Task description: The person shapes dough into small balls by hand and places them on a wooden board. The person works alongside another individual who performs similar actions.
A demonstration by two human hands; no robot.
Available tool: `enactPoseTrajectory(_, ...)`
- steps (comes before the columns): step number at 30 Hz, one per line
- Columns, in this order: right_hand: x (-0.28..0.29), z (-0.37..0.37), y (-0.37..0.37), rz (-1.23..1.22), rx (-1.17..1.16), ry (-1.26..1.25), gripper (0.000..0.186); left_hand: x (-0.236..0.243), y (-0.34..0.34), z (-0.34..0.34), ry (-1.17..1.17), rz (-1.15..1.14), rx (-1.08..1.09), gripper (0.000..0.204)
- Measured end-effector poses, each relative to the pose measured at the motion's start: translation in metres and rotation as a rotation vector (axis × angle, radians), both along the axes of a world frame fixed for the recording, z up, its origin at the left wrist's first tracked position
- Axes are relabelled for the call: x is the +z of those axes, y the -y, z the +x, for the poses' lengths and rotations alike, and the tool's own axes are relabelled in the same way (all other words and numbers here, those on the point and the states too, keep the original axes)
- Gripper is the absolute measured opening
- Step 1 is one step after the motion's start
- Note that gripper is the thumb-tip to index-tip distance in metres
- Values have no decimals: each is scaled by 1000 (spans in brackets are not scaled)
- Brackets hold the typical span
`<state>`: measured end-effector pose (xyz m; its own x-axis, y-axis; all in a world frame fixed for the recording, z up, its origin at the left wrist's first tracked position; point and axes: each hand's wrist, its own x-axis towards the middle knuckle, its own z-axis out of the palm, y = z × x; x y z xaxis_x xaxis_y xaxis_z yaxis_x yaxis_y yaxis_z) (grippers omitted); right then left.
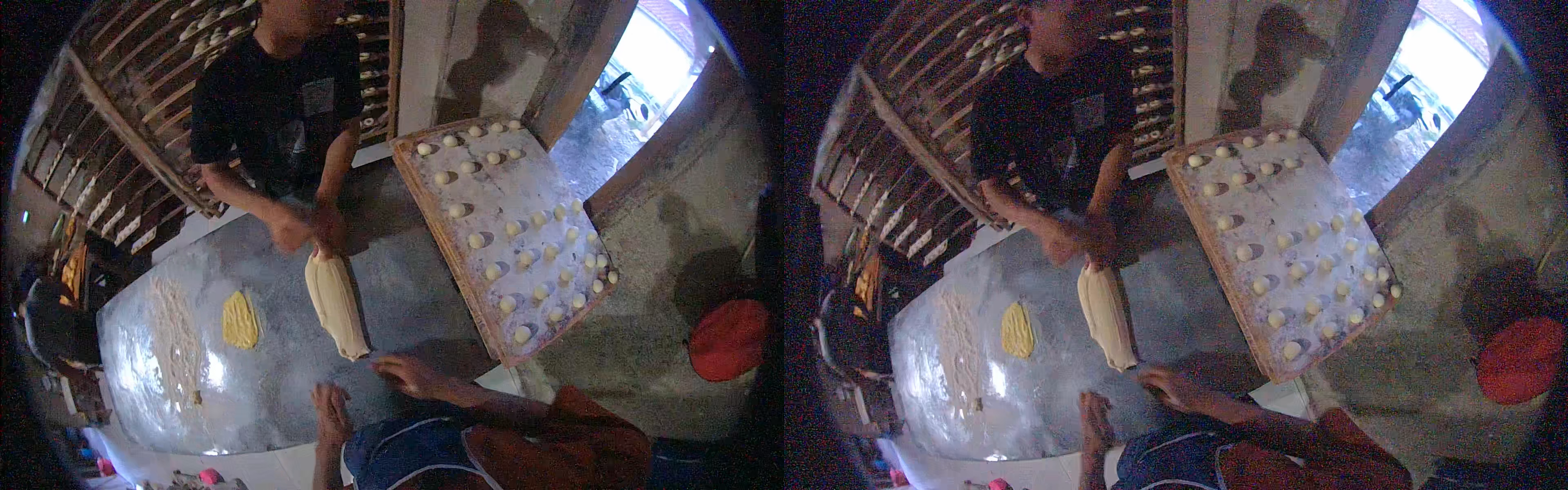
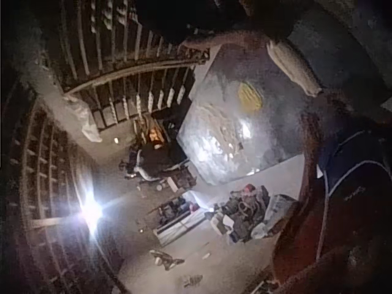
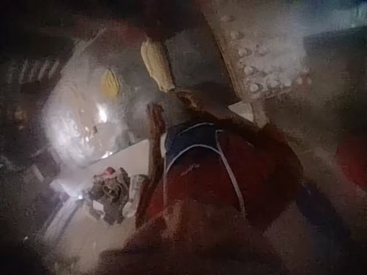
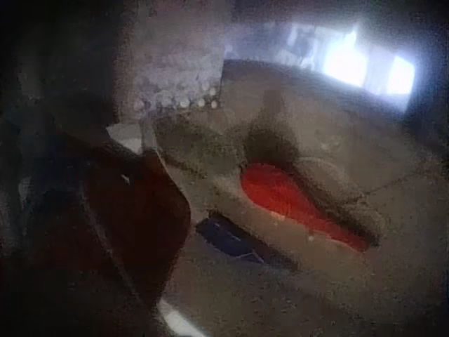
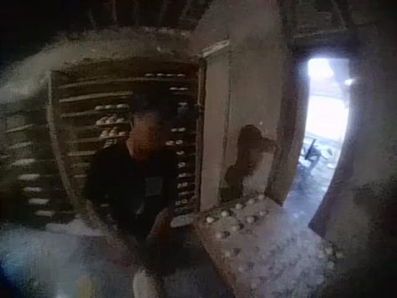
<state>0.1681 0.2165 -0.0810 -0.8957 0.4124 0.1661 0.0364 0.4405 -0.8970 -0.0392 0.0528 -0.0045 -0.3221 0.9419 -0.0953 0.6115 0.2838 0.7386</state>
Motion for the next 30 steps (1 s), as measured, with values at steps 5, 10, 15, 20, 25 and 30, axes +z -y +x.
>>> enactPoseTrajectory(5,20,60,-32,629,-317,423,47,-127,50,-58,-740,-148,122,47)
enactPoseTrajectory(10,20,-47,-26,741,-312,391,43,-173,-45,-25,-810,242,421,37)
enactPoseTrajectory(15,-41,32,-28,467,-37,505,26,-118,8,-56,-201,159,140,32)
enactPoseTrajectory(20,28,-31,-40,701,-420,357,23,-150,-30,-39,-410,133,313,31)
enactPoseTrajectory(25,-13,42,-40,753,-279,379,23,-97,6,-41,-121,245,114,12)
enactPoseTrajectory(30,-13,-16,-59,763,-521,65,19,-185,-4,-40,-352,397,361,21)
